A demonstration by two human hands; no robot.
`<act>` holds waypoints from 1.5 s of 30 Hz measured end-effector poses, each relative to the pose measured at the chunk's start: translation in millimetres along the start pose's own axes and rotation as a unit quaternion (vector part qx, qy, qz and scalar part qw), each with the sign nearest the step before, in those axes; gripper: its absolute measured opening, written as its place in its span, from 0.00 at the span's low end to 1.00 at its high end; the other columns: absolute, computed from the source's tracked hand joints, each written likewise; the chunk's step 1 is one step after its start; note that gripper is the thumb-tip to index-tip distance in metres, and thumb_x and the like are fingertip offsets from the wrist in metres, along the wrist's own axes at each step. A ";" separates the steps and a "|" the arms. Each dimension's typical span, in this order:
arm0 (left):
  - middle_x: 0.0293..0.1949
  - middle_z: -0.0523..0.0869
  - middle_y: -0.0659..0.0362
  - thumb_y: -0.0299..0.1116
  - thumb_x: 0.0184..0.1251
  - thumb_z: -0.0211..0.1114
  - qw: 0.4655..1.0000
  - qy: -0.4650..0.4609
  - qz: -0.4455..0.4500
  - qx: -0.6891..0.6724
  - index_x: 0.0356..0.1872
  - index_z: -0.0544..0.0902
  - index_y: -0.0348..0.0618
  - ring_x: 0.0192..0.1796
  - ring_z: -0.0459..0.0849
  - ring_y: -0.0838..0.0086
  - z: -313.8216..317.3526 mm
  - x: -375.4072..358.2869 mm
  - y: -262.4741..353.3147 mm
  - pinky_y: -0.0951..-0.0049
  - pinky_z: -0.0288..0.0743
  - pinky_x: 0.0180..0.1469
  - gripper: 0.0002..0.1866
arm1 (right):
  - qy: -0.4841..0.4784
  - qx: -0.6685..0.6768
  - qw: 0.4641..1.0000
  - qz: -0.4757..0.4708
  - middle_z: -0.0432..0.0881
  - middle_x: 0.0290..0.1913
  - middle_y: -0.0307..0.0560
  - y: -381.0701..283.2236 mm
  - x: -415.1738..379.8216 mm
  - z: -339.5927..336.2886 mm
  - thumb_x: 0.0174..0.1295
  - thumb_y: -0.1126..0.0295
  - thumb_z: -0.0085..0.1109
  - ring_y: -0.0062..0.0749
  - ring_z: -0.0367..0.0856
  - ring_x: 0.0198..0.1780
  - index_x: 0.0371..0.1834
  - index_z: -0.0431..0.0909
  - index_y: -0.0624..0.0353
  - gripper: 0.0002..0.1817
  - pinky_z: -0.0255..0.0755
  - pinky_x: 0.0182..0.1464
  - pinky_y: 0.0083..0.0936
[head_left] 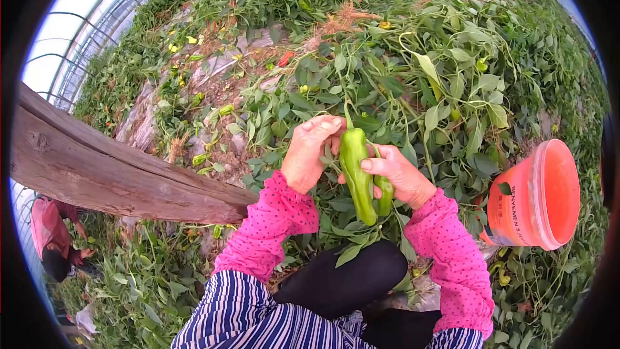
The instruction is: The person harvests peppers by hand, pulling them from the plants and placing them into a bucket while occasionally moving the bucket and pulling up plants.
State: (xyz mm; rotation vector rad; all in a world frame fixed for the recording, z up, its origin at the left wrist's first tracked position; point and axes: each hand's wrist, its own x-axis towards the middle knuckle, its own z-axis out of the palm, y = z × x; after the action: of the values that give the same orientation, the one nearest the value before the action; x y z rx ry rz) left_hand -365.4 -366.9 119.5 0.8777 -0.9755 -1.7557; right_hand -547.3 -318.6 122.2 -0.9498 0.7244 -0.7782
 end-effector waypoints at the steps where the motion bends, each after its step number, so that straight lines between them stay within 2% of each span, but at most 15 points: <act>1: 0.35 0.84 0.58 0.32 0.63 0.59 1.000 -0.007 -0.006 -0.018 0.41 0.80 0.35 0.34 0.79 0.76 -1.0 1.1 -1.1 0.76 0.71 0.38 0.11 | -0.023 0.080 0.996 -0.002 0.83 0.36 0.47 -0.6 -2.1 -1.2 0.58 0.57 0.59 0.18 0.77 0.23 0.54 0.70 0.62 0.26 0.65 0.18 0.12; 11: 0.30 0.85 0.59 0.31 0.62 0.56 0.996 0.028 -0.069 0.053 0.37 0.80 0.39 0.23 0.73 0.85 -26.2 1.9 -33.3 0.85 0.61 0.24 0.08 | 0.001 0.287 0.957 -0.050 0.81 0.43 0.62 4.4 -13.5 -27.9 0.58 0.55 0.49 0.27 0.77 0.23 0.57 0.68 0.66 0.29 0.69 0.21 0.16; 13: 0.29 0.84 0.59 0.29 0.60 0.57 0.989 0.106 -0.039 0.097 0.36 0.80 0.38 0.22 0.72 0.84 -36.3 5.0 -39.7 0.84 0.63 0.25 0.07 | 0.039 0.184 0.980 -0.071 0.79 0.45 0.63 -9.4 -29.5 -41.2 0.53 0.55 0.54 0.34 0.82 0.35 0.57 0.66 0.69 0.33 0.76 0.28 0.19; 17: 0.28 0.83 0.60 0.24 0.56 0.58 0.965 0.217 0.009 0.149 0.34 0.80 0.37 0.23 0.72 0.84 -60.3 14.4 -56.8 0.82 0.67 0.27 0.06 | 0.247 -0.011 0.954 -0.170 0.80 0.43 0.60 -57.3 -92.0 -48.3 0.52 0.54 0.56 0.23 0.75 0.21 0.54 0.67 0.68 0.32 0.70 0.21 0.15; 20: 0.30 0.81 0.62 0.23 0.55 0.59 0.922 0.273 0.084 0.261 0.35 0.79 0.38 0.30 0.76 0.82 -87.4 20.6 -87.8 0.81 0.70 0.33 0.07 | 0.444 -0.205 0.842 -0.228 0.81 0.44 0.54 -89.1 -148.2 -67.3 0.58 0.58 0.52 0.19 0.74 0.22 0.52 0.69 0.64 0.24 0.69 0.24 0.12; 23: 0.28 0.81 0.62 0.22 0.54 0.58 0.859 0.325 0.188 0.349 0.34 0.79 0.38 0.30 0.76 0.81 -119.9 18.6 -120.6 0.80 0.72 0.35 0.06 | 0.608 -0.418 0.625 -0.257 0.80 0.38 0.45 -118.1 -236.6 -148.1 0.63 0.61 0.51 0.21 0.74 0.29 0.54 0.70 0.63 0.20 0.67 0.29 0.16; 26: 0.27 0.82 0.60 0.25 0.51 0.61 0.877 0.327 0.026 0.352 0.34 0.80 0.36 0.30 0.78 0.78 -122.4 8.9 -128.8 0.76 0.73 0.36 0.08 | 0.640 -0.640 0.406 -0.127 0.78 0.44 0.50 -139.7 -347.9 -259.3 0.65 0.59 0.51 0.29 0.75 0.40 0.58 0.68 0.65 0.24 0.67 0.41 0.22; 29: 0.26 0.82 0.60 0.26 0.51 0.62 0.884 0.273 0.014 0.379 0.35 0.80 0.36 0.30 0.78 0.77 -132.4 13.0 -144.0 0.74 0.73 0.36 0.09 | 0.552 -0.787 0.270 0.050 0.76 0.51 0.55 -131.8 -422.9 -337.1 0.66 0.57 0.50 0.36 0.75 0.50 0.62 0.65 0.67 0.28 0.67 0.53 0.28; 31: 0.34 0.82 0.56 0.26 0.50 0.61 0.880 0.270 -0.024 0.389 0.36 0.79 0.37 0.34 0.80 0.73 -125.5 16.7 -133.1 0.73 0.73 0.38 0.10 | 0.554 -0.775 0.300 0.049 0.74 0.55 0.56 -107.4 -404.1 -322.9 0.66 0.57 0.49 0.39 0.72 0.57 0.63 0.64 0.67 0.28 0.64 0.60 0.30; 35: 0.54 0.72 0.53 0.39 0.53 0.64 0.708 0.396 0.123 0.572 0.51 0.72 0.44 0.62 0.66 0.60 -124.8 33.1 -122.0 0.56 0.61 0.59 0.24 | 0.584 -0.671 0.454 -0.049 0.67 0.63 0.54 -64.0 -277.4 -183.2 0.67 0.64 0.48 0.38 0.63 0.67 0.63 0.65 0.65 0.24 0.55 0.68 0.31; 37: 0.55 0.74 0.49 0.50 0.54 0.64 0.702 0.321 -0.024 0.635 0.54 0.70 0.41 0.61 0.69 0.56 -135.5 45.6 -138.2 0.57 0.62 0.60 0.31 | 0.554 -0.634 0.529 -0.108 0.67 0.63 0.52 -48.6 -229.1 -149.6 0.67 0.67 0.48 0.38 0.62 0.67 0.62 0.66 0.64 0.22 0.54 0.68 0.31; 38: 0.55 0.76 0.43 0.59 0.54 0.62 0.792 0.244 -0.147 0.540 0.57 0.67 0.36 0.59 0.73 0.52 -139.6 50.7 -140.0 0.59 0.63 0.60 0.39 | 0.520 -0.651 0.541 -0.113 0.68 0.63 0.52 -41.3 -213.9 -143.6 0.66 0.70 0.48 0.39 0.64 0.66 0.59 0.67 0.65 0.19 0.55 0.67 0.32; 39: 0.52 0.77 0.39 0.57 0.55 0.61 0.838 0.234 -0.109 0.481 0.57 0.65 0.33 0.56 0.76 0.49 -140.9 53.5 -160.5 0.58 0.64 0.59 0.40 | 0.486 -0.668 0.552 -0.116 0.69 0.62 0.52 -36.5 -197.9 -134.2 0.65 0.73 0.48 0.40 0.65 0.65 0.57 0.69 0.65 0.17 0.57 0.66 0.34; 42: 0.51 0.77 0.37 0.45 0.56 0.58 0.827 0.232 -0.124 0.496 0.56 0.64 0.33 0.55 0.76 0.49 -76.8 46.6 -166.0 0.58 0.67 0.57 0.31 | 0.416 -0.650 0.613 -0.168 0.73 0.57 0.51 -34.8 -123.4 -79.3 0.59 0.78 0.51 0.38 0.69 0.60 0.49 0.73 0.65 0.14 0.61 0.63 0.33; 45: 0.49 0.77 0.36 0.34 0.56 0.57 0.932 0.189 -0.047 0.305 0.56 0.63 0.31 0.52 0.76 0.45 -30.6 54.7 -191.5 0.57 0.67 0.57 0.28 | 0.279 -0.657 0.658 -0.240 0.75 0.50 0.53 -24.5 -49.8 -41.3 0.53 0.80 0.54 0.44 0.73 0.53 0.45 0.73 0.66 0.14 0.67 0.57 0.33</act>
State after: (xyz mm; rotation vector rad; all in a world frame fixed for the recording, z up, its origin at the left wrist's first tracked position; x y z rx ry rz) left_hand -427.5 -373.8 -72.0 1.6112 -1.2456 -1.2842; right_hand -613.1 -303.7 137.3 -2.3498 1.7204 -0.9843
